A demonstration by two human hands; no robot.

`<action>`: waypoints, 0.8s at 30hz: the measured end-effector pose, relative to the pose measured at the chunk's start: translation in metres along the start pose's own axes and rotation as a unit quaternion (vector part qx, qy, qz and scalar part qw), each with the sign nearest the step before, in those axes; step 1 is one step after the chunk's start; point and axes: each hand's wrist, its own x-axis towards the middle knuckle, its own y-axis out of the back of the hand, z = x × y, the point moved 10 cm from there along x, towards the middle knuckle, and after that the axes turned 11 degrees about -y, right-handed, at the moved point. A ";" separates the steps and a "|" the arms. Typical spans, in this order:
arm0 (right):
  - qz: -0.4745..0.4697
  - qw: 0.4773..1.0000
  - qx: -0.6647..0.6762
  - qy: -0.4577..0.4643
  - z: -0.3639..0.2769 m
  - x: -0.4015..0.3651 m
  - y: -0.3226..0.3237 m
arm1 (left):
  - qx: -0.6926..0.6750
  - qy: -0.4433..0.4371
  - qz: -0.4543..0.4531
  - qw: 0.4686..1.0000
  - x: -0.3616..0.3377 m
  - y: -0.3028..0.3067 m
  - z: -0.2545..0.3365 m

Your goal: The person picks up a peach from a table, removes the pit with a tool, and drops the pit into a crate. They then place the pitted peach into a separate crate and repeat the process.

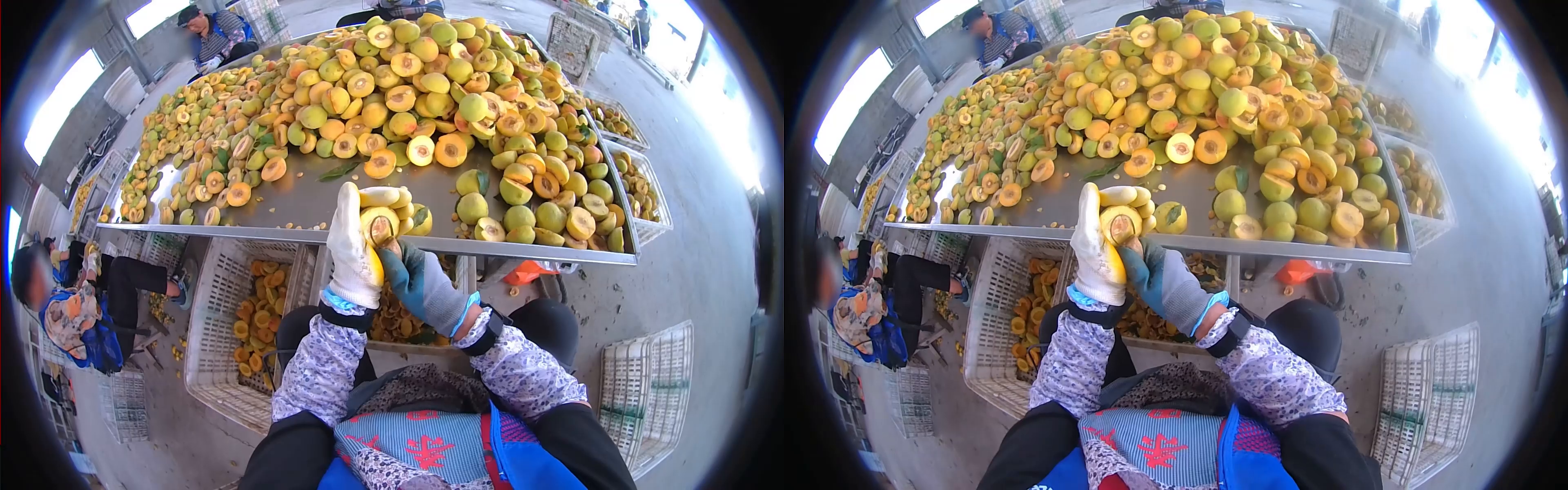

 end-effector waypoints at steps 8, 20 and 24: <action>-0.089 0.969 0.147 -0.177 0.002 -0.013 -0.016 | 0.123 -0.094 -0.071 0.985 0.001 -0.002 0.012; -0.252 0.864 0.210 -0.381 0.007 -0.042 -0.023 | 0.030 0.046 -0.131 0.990 -0.001 -0.011 -0.006; -0.223 0.902 0.110 -0.353 0.014 -0.037 -0.019 | 0.129 0.038 -0.209 0.968 0.007 -0.012 -0.006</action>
